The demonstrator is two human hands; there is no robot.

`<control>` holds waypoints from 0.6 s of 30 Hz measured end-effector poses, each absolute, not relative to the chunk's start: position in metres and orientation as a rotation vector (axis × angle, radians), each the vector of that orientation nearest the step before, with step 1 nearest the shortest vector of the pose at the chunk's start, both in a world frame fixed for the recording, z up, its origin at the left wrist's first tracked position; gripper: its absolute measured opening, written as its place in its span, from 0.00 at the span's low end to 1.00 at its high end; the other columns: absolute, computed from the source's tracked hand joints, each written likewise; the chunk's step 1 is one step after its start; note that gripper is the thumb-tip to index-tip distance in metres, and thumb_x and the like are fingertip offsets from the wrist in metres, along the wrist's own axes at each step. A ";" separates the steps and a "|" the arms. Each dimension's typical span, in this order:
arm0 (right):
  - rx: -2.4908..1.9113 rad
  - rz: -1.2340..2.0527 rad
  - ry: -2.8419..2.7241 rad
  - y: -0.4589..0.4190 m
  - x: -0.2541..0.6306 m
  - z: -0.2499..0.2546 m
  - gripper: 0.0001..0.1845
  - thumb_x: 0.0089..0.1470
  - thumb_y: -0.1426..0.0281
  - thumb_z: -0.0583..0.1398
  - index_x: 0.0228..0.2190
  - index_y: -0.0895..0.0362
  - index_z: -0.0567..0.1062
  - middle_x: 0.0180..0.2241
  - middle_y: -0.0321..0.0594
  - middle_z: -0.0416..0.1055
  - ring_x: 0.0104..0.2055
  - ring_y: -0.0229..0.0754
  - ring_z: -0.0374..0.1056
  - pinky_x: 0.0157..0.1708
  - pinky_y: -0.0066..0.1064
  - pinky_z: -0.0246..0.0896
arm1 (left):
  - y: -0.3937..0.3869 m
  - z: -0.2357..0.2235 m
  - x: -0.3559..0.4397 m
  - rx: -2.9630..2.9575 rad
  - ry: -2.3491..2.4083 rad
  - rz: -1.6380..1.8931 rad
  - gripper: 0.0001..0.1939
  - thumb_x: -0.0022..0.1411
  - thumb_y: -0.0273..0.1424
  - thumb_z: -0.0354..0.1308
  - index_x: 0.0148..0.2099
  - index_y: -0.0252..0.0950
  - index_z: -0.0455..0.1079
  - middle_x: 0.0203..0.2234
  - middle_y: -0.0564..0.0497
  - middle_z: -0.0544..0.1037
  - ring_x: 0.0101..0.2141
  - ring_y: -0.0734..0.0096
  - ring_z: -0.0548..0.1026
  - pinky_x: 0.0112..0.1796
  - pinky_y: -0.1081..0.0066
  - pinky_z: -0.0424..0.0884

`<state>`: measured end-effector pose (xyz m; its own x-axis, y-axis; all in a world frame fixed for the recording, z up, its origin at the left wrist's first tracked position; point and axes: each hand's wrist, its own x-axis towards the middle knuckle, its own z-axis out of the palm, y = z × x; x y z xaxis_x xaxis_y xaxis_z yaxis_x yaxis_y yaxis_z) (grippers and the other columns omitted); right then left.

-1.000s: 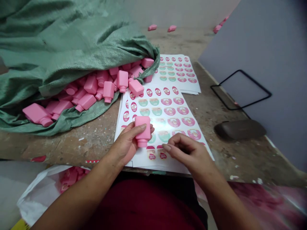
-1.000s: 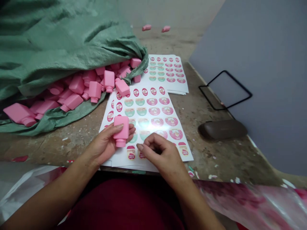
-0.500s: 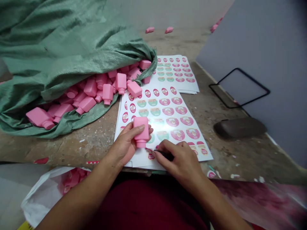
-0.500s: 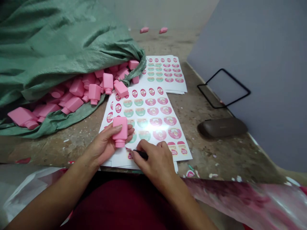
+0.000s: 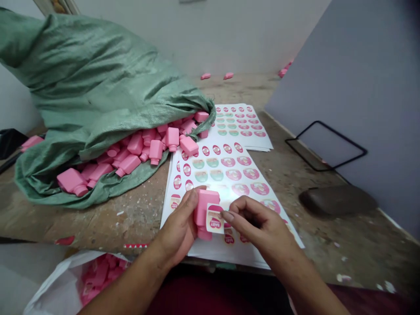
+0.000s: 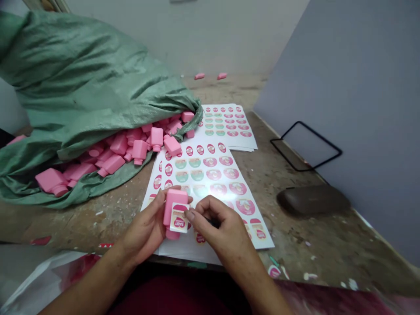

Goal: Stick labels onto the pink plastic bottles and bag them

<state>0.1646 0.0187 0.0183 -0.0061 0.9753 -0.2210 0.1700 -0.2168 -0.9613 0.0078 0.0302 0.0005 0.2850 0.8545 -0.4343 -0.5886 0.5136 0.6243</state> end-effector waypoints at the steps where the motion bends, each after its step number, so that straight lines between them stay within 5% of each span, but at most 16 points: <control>1: -1.479 1.310 -1.236 0.019 0.163 0.019 0.16 0.49 0.58 0.66 0.22 0.53 0.69 0.17 0.30 0.65 0.19 0.34 0.58 0.21 0.28 0.57 | 0.030 0.001 0.009 0.368 0.811 0.992 0.22 0.62 0.48 0.60 0.50 0.37 0.70 0.44 0.45 0.79 0.46 0.61 0.76 0.46 0.64 0.72; 13: -1.489 1.266 -1.294 0.024 0.162 0.009 0.17 0.51 0.55 0.63 0.23 0.53 0.68 0.18 0.29 0.63 0.19 0.33 0.54 0.19 0.27 0.48 | 0.023 -0.001 0.009 0.419 0.787 0.983 0.22 0.64 0.42 0.60 0.56 0.39 0.67 0.46 0.46 0.77 0.47 0.63 0.74 0.47 0.66 0.70; 18: -1.608 0.813 -1.536 0.023 0.171 -0.004 0.17 0.54 0.54 0.61 0.24 0.52 0.70 0.19 0.32 0.65 0.21 0.37 0.58 0.22 0.30 0.52 | 0.020 0.003 0.006 0.505 0.860 0.926 0.25 0.56 0.31 0.67 0.55 0.39 0.65 0.46 0.48 0.75 0.42 0.70 0.74 0.42 0.69 0.71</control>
<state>0.1706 0.0230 -0.0038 0.0757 0.9957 0.0537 0.5156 0.0070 -0.8568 0.0058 0.0198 0.0028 0.3174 0.8510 -0.4185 -0.4797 0.5247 0.7033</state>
